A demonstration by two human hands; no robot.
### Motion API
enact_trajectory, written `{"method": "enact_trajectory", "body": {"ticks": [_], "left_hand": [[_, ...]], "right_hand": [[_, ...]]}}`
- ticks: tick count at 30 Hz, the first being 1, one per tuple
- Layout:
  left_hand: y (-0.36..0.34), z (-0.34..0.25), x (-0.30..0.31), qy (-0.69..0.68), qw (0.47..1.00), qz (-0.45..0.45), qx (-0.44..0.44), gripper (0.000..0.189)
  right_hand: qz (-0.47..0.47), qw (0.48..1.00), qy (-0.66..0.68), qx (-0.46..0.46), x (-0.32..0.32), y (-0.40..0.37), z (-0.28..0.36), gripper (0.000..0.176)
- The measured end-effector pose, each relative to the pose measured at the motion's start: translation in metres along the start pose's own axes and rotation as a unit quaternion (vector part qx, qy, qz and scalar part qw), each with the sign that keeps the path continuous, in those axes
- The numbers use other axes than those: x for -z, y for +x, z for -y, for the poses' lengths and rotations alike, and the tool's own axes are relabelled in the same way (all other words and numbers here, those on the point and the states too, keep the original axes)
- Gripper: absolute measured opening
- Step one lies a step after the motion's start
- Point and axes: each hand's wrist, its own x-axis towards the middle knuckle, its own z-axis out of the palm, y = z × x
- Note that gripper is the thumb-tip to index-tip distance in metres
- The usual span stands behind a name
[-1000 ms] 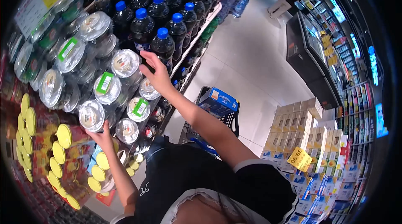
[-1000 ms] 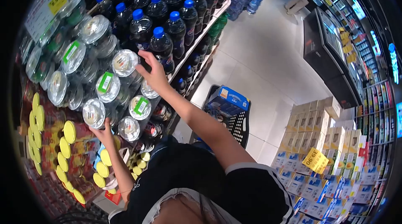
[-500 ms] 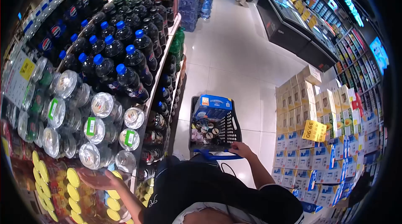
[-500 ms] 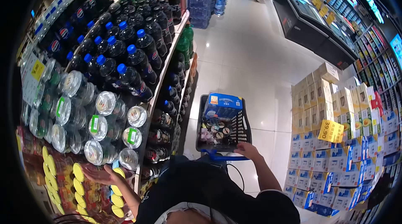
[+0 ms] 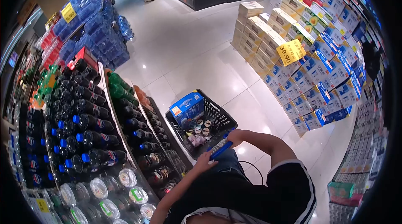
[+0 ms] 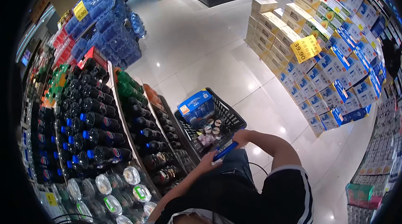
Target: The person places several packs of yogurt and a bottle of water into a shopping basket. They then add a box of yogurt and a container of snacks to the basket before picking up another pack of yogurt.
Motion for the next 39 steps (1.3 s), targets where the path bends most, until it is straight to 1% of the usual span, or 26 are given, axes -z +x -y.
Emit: {"method": "enact_trajectory", "body": {"ticks": [1, 3, 4, 6, 7, 9, 10, 11, 13, 14, 16, 17, 18, 20, 21, 23, 24, 27, 29, 30, 31, 33, 34, 36, 37, 39], "left_hand": [[0.008, 0.0, -0.004, 0.007, 1.0, 0.016, -0.012, 0.065], [0.023, 0.0, -0.014, 0.033, 0.991, 0.118, 0.05, 0.056], [0.025, 0.004, -0.019, 0.037, 0.988, 0.147, 0.021, 0.056], [0.022, 0.016, -0.026, -0.013, 0.994, 0.06, 0.088, 0.043], [0.022, 0.014, -0.023, -0.013, 0.994, 0.085, 0.066, 0.043], [0.015, 0.006, -0.005, -0.026, 0.996, 0.07, 0.055, 0.034], [0.014, 0.011, -0.003, -0.025, 0.995, 0.082, 0.048, 0.034], [0.013, 0.016, -0.002, -0.033, 0.995, 0.089, 0.016, 0.033], [0.01, 0.028, -0.002, -0.024, 0.995, 0.095, -0.033, 0.029], [0.008, 0.037, -0.003, -0.026, 0.994, 0.1, -0.035, 0.029], [0.008, 0.042, 0.005, 0.021, 0.99, 0.098, -0.103, 0.026], [0.007, 0.044, 0.01, 0.013, 0.989, 0.083, -0.123, 0.024], [0.009, 0.046, 0.015, 0.014, 0.989, 0.086, -0.122, 0.024], [0.013, 0.053, 0.028, 0.016, 0.981, 0.102, -0.166, 0.024], [0.019, 0.058, 0.036, 0.063, 0.974, 0.14, -0.169, 0.027], [0.028, 0.065, 0.05, 0.073, 0.965, 0.151, -0.2, 0.028], [0.034, 0.067, 0.057, 0.082, 0.958, 0.159, -0.226, 0.03], [0.052, 0.082, 0.077, 0.101, 0.945, 0.175, -0.258, 0.035], [0.069, 0.092, 0.09, 0.127, 0.933, 0.201, -0.272, 0.037], [0.077, 0.095, 0.097, 0.139, 0.927, 0.215, -0.274, 0.038], [0.085, 0.094, 0.104, 0.169, 0.919, 0.239, -0.264, 0.038], [0.097, 0.082, 0.121, 0.167, 0.927, 0.235, -0.239, 0.04], [0.104, 0.072, 0.129, 0.171, 0.929, 0.238, -0.226, 0.041], [0.115, 0.083, 0.133, 0.175, 0.93, 0.238, -0.218, 0.044], [0.118, 0.084, 0.138, 0.189, 0.932, 0.251, -0.183, 0.046], [0.13, 0.084, 0.145, 0.187, 0.93, 0.262, -0.176, 0.045]], "right_hand": [[-0.003, 1.0, 0.012, -0.014, -0.004, 0.0, 0.002, 0.037], [-0.016, 0.999, 0.026, -0.045, -0.014, -0.004, 0.006, 0.037], [-0.023, 0.998, 0.027, -0.06, -0.018, -0.001, 0.008, 0.037], [-0.041, 0.996, 0.022, -0.078, -0.025, 0.0, 0.016, 0.034], [-0.046, 0.994, 0.046, -0.083, -0.017, -0.007, 0.026, 0.031], [-0.063, 0.99, 0.071, -0.102, -0.028, -0.005, 0.036, 0.029], [-0.067, 0.989, 0.082, -0.102, -0.032, -0.004, 0.041, 0.029], [-0.068, 0.988, 0.087, -0.109, -0.035, -0.006, 0.047, 0.029], [-0.115, 0.979, 0.103, -0.132, -0.035, -0.01, 0.062, 0.029], [-0.115, 0.978, 0.107, -0.136, -0.037, -0.01, 0.066, 0.029], [-0.109, 0.976, 0.119, -0.145, -0.04, -0.009, 0.074, 0.026], [-0.124, 0.974, 0.138, -0.128, -0.039, -0.009, 0.078, 0.025], [-0.125, 0.974, 0.142, -0.128, -0.038, -0.009, 0.08, 0.025], [-0.127, 0.965, 0.19, -0.131, -0.034, -0.009, 0.086, 0.028], [-0.128, 0.964, 0.193, -0.132, -0.035, -0.005, 0.086, 0.028], [-0.116, 0.961, 0.227, -0.106, -0.039, 0.009, 0.086, 0.036], [-0.118, 0.96, 0.229, -0.11, -0.037, 0.013, 0.088, 0.036], [-0.12, 0.951, 0.261, -0.117, -0.029, 0.022, 0.096, 0.046], [-0.16, 0.927, 0.314, -0.131, -0.024, 0.031, 0.098, 0.049], [-0.159, 0.927, 0.315, -0.13, -0.023, 0.035, 0.097, 0.049], [-0.183, 0.916, 0.331, -0.131, -0.022, 0.04, 0.096, 0.049], [-0.235, 0.897, 0.346, -0.141, -0.02, 0.049, 0.096, 0.047], [-0.234, 0.896, 0.351, -0.137, -0.018, 0.051, 0.096, 0.047], [-0.255, 0.886, 0.348, -0.169, -0.014, 0.058, 0.096, 0.043], [-0.279, 0.88, 0.343, -0.172, -0.011, 0.061, 0.096, 0.039], [-0.298, 0.868, 0.352, -0.182, -0.007, 0.066, 0.094, 0.037]]}}
